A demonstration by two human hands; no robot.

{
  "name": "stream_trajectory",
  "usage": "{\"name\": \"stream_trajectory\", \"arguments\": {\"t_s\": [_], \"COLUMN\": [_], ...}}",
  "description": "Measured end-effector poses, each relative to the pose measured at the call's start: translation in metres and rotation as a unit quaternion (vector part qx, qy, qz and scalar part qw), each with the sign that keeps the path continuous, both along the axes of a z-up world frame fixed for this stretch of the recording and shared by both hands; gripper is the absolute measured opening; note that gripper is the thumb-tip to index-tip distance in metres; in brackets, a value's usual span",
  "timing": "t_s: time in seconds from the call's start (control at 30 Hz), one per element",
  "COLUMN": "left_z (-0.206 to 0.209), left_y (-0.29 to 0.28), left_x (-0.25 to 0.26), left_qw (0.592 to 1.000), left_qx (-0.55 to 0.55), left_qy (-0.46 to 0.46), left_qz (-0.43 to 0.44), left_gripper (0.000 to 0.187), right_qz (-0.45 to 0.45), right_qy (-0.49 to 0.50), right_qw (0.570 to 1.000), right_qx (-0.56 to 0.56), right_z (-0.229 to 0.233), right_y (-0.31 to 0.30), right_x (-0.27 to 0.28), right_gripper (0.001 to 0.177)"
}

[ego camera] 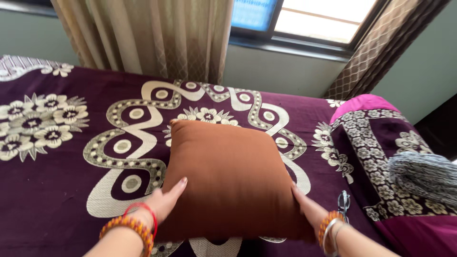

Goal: The person repeatedly pats, squeezes, and turns a brown pillow on a purple bedspread, then moves it to a sofa and places it with other pillows. The person uses only their hands to manipulate the pillow throughout.

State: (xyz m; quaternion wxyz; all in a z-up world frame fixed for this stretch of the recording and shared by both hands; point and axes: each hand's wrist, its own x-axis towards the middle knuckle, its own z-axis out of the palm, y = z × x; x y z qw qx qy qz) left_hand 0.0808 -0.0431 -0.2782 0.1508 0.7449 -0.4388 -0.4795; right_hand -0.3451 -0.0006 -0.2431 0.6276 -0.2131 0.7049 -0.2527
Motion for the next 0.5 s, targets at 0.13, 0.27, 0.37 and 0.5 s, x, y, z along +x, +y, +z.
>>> {"name": "stream_trajectory", "arguments": {"t_s": [0.13,0.27,0.37,0.5], "left_z": [0.105,0.185,0.234,0.273], "left_y": [-0.029,-0.062,-0.079,-0.102], "left_x": [-0.005,-0.007,-0.009,0.018], "left_qw": [0.992,0.921,0.857,0.858], "left_qx": [-0.124,-0.347,-0.467,-0.507], "left_qy": [-0.012,-0.171,-0.216,0.004], "left_qz": [-0.026,-0.044,-0.003,0.081], "left_gripper": [0.115,0.056,0.036,0.027], "right_qz": [0.122,0.092,0.046,-0.08], "right_qy": [0.27,0.347,0.347,0.264], "right_qw": [0.923,0.877,0.843,0.815], "right_qx": [-0.246,-0.319,-0.41,-0.509], "right_z": [0.059,0.141,0.203,0.261], "right_y": [-0.051,-0.095,-0.107,-0.077], "right_x": [-0.014,-0.026,-0.02,-0.007], "right_gripper": [0.084,0.049,0.033,0.04]}}
